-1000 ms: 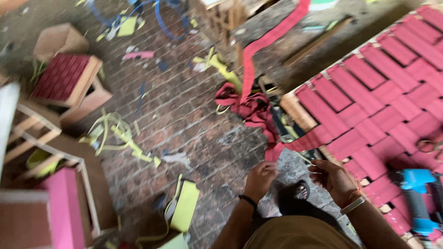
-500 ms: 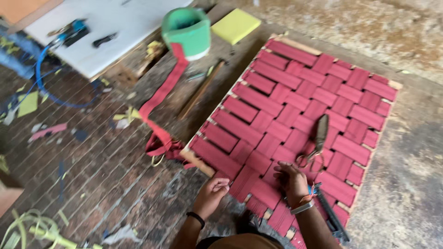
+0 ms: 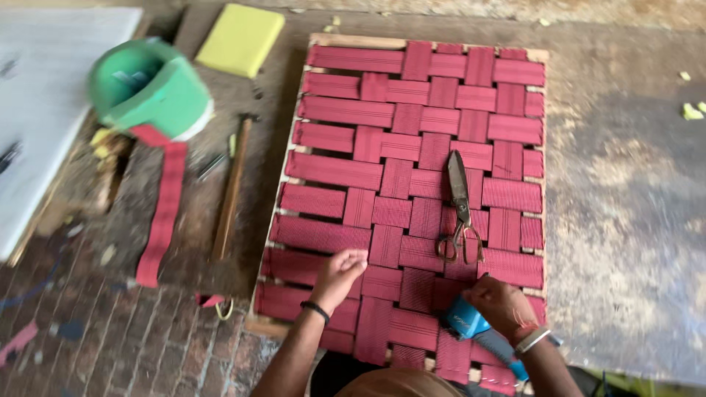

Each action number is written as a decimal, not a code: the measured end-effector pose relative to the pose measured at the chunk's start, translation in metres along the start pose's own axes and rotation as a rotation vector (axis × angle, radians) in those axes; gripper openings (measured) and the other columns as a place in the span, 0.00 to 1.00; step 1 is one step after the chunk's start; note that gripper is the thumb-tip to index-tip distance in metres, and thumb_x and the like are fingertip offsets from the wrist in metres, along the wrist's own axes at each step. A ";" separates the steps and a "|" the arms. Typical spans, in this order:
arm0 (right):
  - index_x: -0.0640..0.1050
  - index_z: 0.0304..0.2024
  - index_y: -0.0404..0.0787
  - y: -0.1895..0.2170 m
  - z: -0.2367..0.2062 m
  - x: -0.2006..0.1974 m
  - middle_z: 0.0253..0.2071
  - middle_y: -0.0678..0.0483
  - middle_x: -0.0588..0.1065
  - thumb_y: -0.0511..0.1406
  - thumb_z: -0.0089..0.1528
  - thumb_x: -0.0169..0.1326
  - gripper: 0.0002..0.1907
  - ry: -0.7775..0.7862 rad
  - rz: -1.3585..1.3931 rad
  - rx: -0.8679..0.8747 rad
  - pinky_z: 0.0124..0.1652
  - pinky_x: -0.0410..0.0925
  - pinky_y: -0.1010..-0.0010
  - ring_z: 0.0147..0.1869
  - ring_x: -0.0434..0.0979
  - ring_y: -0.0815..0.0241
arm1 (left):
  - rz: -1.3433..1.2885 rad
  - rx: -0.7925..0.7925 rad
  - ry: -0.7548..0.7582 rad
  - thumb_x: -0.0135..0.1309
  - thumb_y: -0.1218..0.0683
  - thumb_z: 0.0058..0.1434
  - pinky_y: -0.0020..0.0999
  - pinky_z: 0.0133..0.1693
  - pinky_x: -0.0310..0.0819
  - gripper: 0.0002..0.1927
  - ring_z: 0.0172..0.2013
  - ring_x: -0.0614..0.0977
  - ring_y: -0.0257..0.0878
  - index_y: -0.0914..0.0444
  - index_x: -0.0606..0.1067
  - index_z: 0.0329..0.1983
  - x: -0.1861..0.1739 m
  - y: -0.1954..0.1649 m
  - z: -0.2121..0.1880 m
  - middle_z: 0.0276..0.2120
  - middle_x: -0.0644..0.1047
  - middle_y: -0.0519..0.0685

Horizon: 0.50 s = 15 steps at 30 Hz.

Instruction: The person weaves red straps into a wooden frame to create a woven seat base. They use a pneumatic staple gun to secure the straps at intervals, then cut excess strap with scissors. The process repeats as they add more straps to complete the weave.

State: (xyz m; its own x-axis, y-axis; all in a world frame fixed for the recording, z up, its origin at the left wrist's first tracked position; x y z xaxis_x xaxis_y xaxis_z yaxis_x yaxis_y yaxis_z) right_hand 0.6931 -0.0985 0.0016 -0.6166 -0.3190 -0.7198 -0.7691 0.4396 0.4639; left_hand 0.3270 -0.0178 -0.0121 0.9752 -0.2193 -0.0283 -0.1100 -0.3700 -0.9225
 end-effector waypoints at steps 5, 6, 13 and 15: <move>0.81 0.44 0.40 -0.004 -0.053 0.006 0.40 0.46 0.84 0.53 0.52 0.65 0.28 -0.118 0.081 0.267 0.47 0.76 0.60 0.46 0.87 0.51 | 0.030 0.165 0.081 0.58 0.54 0.64 0.37 0.53 0.79 0.16 0.51 0.85 0.42 0.66 0.78 0.53 -0.018 -0.030 0.091 0.49 0.84 0.53; 0.80 0.46 0.41 -0.005 -0.067 0.008 0.48 0.46 0.81 0.54 0.49 0.69 0.32 -0.184 -0.008 0.261 0.51 0.74 0.59 0.52 0.82 0.50 | 0.175 0.170 0.092 0.58 0.53 0.65 0.37 0.54 0.78 0.16 0.52 0.84 0.42 0.64 0.78 0.53 -0.022 -0.038 0.107 0.50 0.83 0.52; 0.63 0.73 0.47 -0.038 -0.113 0.048 0.57 0.45 0.75 0.49 0.39 0.71 0.61 -0.358 -0.265 0.231 0.56 0.70 0.54 0.62 0.75 0.41 | 0.991 0.509 0.043 0.57 0.40 0.60 0.54 0.68 0.51 0.34 0.68 0.63 0.55 0.60 0.67 0.66 -0.016 -0.096 0.177 0.67 0.65 0.60; 0.69 0.68 0.54 -0.054 -0.112 0.048 0.50 0.49 0.78 0.47 0.40 0.73 0.53 -0.361 -0.204 0.316 0.55 0.72 0.55 0.57 0.79 0.44 | 1.160 0.535 0.053 0.54 0.35 0.61 0.60 0.68 0.41 0.41 0.72 0.54 0.58 0.60 0.61 0.72 -0.012 -0.095 0.179 0.73 0.55 0.62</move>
State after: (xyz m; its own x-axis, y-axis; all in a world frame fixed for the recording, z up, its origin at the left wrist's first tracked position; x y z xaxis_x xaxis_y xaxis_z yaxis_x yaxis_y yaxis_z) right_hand 0.6865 -0.2320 -0.0002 -0.3190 -0.1398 -0.9374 -0.7449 0.6484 0.1568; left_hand 0.3601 0.1814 0.0072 0.3495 -0.2088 -0.9134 -0.7851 0.4668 -0.4071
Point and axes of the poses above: each hand's wrist, its own z-axis towards the middle knuckle, its own x-axis out of the palm, y = z × x, the point moved 5 cm from there along z, towards the middle knuckle
